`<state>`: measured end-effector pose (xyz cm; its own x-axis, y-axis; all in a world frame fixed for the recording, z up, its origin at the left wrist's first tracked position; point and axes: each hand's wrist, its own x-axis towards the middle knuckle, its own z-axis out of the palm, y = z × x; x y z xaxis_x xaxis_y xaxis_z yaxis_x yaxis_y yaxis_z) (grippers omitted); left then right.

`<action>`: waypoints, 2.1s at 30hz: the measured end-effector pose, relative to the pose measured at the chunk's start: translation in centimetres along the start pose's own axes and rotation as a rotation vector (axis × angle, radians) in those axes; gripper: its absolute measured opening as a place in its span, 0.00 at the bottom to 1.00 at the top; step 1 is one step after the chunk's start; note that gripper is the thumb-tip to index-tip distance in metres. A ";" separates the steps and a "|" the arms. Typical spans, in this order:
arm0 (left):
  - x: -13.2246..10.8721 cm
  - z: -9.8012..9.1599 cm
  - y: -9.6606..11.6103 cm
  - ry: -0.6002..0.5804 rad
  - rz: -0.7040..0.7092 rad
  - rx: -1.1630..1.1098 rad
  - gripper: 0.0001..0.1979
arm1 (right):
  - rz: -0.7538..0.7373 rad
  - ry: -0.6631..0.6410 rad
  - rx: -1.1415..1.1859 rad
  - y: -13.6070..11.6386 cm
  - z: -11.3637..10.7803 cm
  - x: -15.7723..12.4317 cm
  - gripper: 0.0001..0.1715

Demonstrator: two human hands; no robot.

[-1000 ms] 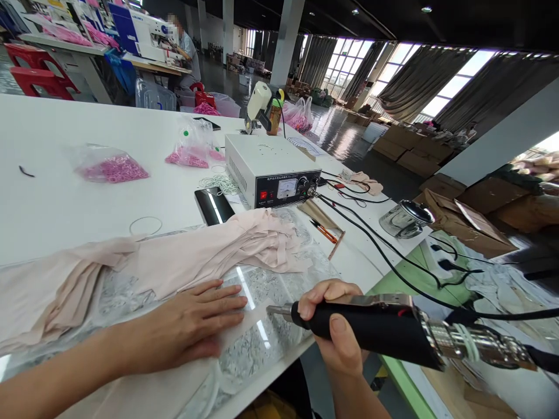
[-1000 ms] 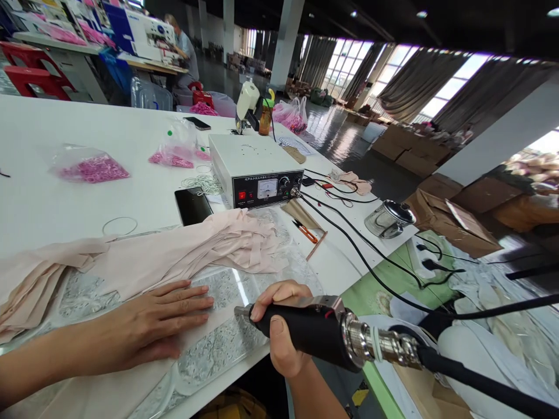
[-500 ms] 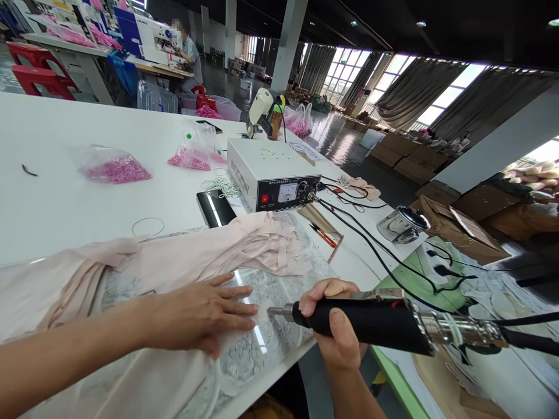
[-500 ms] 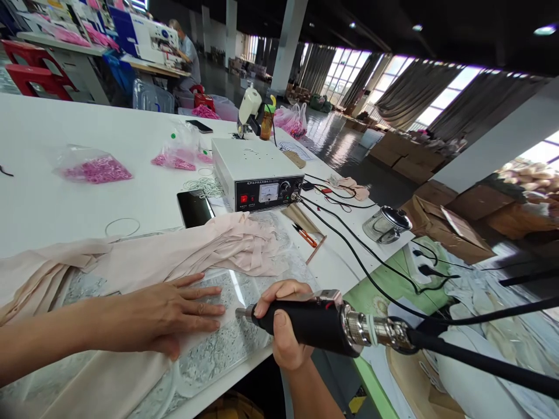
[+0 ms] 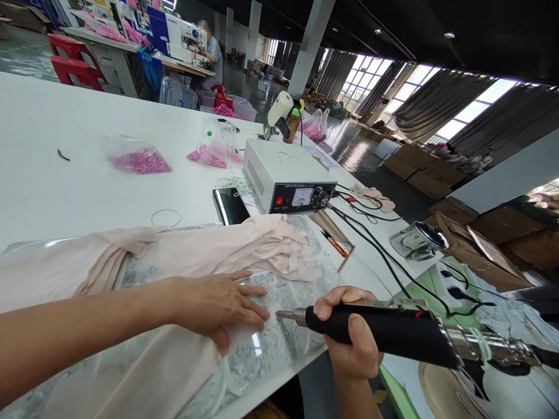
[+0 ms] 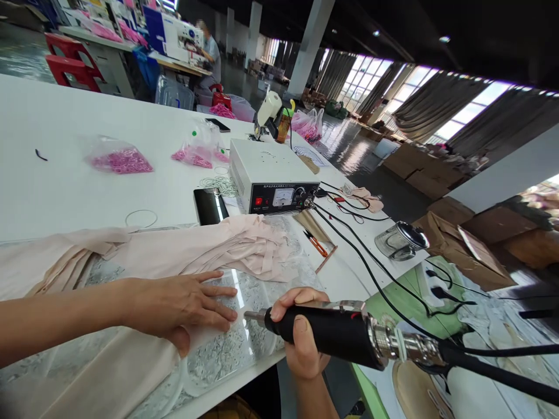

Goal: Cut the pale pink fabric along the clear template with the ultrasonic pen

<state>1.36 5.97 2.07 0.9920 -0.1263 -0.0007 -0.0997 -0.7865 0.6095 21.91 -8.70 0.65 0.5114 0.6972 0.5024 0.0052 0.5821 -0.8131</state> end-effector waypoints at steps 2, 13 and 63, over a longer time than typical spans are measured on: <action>0.0 0.0 -0.1 -0.005 -0.004 -0.001 0.36 | -0.003 -0.015 -0.016 0.1 -0.2 0.0 0.07; 0.3 0.5 -0.6 0.000 0.001 -0.013 0.36 | 0.001 0.009 -0.019 0.1 0.3 0.3 0.07; 2.4 0.2 -0.1 -0.137 -0.080 0.112 0.41 | -0.053 -0.133 0.003 -1.9 1.7 -2.9 0.13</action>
<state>3.79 5.67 1.86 0.9780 -0.1361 -0.1581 -0.0368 -0.8585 0.5115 18.95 -11.12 1.24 0.3923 0.7144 0.5795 0.0267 0.6209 -0.7835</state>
